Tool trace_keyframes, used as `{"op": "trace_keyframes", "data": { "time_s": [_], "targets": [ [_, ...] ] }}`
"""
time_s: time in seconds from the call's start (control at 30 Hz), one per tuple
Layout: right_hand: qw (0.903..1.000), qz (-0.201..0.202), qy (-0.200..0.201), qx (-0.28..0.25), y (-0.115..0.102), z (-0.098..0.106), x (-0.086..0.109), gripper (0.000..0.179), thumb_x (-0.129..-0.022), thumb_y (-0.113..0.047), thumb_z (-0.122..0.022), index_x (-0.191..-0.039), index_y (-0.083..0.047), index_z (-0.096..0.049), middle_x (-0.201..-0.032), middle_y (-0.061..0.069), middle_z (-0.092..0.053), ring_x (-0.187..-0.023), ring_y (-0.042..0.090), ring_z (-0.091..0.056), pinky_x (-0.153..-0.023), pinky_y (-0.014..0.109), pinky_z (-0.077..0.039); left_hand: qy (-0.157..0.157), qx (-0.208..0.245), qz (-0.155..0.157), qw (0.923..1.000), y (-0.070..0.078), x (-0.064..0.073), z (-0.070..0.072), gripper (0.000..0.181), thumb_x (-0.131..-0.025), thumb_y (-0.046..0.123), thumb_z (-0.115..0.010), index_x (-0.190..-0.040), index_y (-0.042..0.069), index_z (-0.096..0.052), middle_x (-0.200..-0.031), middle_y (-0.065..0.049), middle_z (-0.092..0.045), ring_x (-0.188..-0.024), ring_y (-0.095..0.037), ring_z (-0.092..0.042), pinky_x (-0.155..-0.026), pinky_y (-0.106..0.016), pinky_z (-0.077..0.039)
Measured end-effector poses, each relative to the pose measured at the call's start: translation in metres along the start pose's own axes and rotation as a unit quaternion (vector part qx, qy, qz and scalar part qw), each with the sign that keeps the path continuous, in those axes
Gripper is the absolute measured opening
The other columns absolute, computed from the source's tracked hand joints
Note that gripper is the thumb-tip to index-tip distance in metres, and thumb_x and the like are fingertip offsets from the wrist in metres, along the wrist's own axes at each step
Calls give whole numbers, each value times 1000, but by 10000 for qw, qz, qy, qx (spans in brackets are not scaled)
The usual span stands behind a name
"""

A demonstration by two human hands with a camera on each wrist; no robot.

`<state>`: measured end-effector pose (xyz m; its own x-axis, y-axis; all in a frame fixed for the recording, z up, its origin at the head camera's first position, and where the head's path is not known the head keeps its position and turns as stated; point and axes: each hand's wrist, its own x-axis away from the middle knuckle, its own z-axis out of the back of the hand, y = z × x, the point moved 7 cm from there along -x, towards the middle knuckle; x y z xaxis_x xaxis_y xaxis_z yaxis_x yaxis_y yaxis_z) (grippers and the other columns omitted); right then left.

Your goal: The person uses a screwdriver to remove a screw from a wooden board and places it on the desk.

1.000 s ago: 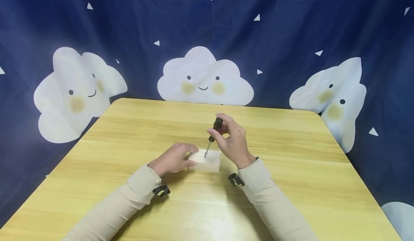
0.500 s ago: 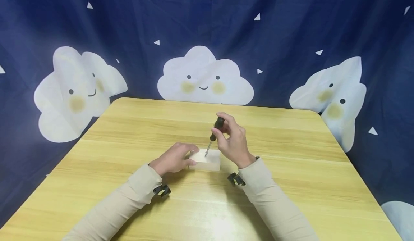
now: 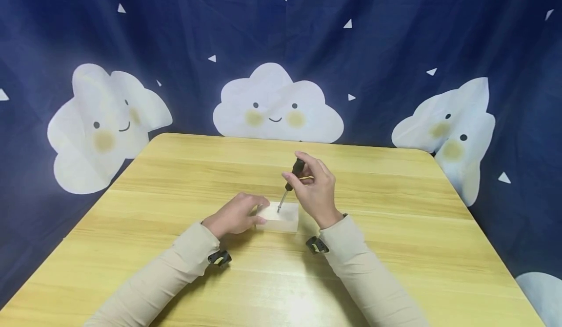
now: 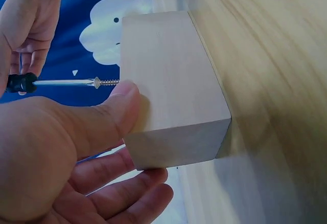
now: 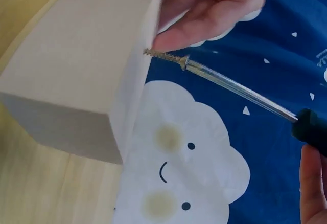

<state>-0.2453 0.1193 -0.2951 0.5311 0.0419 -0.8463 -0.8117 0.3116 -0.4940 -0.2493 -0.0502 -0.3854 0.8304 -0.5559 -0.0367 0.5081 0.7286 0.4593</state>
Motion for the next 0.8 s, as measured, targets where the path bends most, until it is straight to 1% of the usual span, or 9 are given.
{"op": "trace_keyframes", "data": {
  "time_s": [0.1, 0.17, 0.27, 0.37, 0.47, 0.57, 0.63, 0.73, 0.8],
  "targets": [
    [9999, 65, 97, 39, -2, 2, 0, 53, -69, 15, -80, -117, 5, -61, -70, 15, -63, -57, 21, -62, -53, 16, -52, -45, 0, -19, 10000, 1, 0, -1, 35, -85, 19, -76, -116, 5, -66, -106, -6, -68, -94, -18, -61, -87, -34, -51],
    [9999, 139, 42, 29, -4, 2, 0, 52, -69, 16, -79, -117, 6, -61, -70, 16, -64, -55, 22, -63, -54, 16, -52, -30, -17, -65, 10000, 2, 0, -1, 32, -85, 19, -75, -112, 5, -67, -103, -5, -69, -90, -16, -60, -84, -32, -52],
    [9996, 218, -160, -59, -7, 0, -1, 52, -72, 17, -77, -120, 6, -59, -73, 17, -65, -56, 24, -65, -56, 18, -54, 25, -76, -189, 9998, 4, 0, -1, 22, -85, 18, -76, -102, 7, -66, -93, -2, -67, -81, -14, -58, -77, -30, -52],
    [9984, 197, -449, -293, -8, -3, -2, 52, -76, 19, -71, -125, 7, -55, -80, 20, -65, -64, 28, -68, -62, 22, -56, 82, -117, -289, 9995, 5, 0, -1, 20, -85, 18, -76, -98, 8, -65, -87, 0, -64, -77, -13, -56, -74, -29, -51],
    [9952, 110, -750, -623, -9, -6, -1, 51, -80, 24, -62, -127, 9, -50, -89, 24, -64, -75, 34, -69, -70, 26, -57, 73, -106, -280, 9995, 5, 0, -1, 22, -85, 18, -76, -101, 6, -66, -90, -2, -67, -80, -15, -59, -76, -30, -52],
    [9916, -21, -953, -878, -8, -8, -1, 49, -82, 25, -58, -128, 10, -47, -96, 27, -63, -81, 40, -68, -75, 29, -57, 30, -50, -192, 9998, 5, 0, 0, 29, -85, 19, -75, -108, 4, -67, -100, -6, -69, -88, -17, -62, -82, -32, -53],
    [9921, -139, -920, -840, -6, -7, -1, 50, -81, 23, -62, -127, 10, -49, -98, 27, -62, -83, 42, -68, -74, 28, -57, -1, -16, -146, 9999, 4, 0, 0, 30, -85, 18, -75, -110, 4, -67, -103, -8, -69, -91, -19, -63, -84, -33, -52],
    [9963, -344, -665, -419, -3, -4, -2, 54, -74, 14, -76, -123, 6, -56, -97, 23, -58, -81, 39, -67, -68, 23, -57, -10, 11, -78, 10000, 4, 0, 2, 32, -85, 19, -76, -111, 4, -67, -106, -9, -69, -92, -18, -63, -84, -34, -52],
    [9983, -390, -430, -47, -3, -2, -3, 56, -68, 7, -84, -119, 3, -60, -93, 20, -54, -78, 34, -65, -62, 20, -56, -32, 24, -39, 10000, 3, 0, 3, 31, -85, 18, -76, -111, 4, -67, -107, -8, -69, -90, -17, -62, -84, -33, -52]
  ]
}}
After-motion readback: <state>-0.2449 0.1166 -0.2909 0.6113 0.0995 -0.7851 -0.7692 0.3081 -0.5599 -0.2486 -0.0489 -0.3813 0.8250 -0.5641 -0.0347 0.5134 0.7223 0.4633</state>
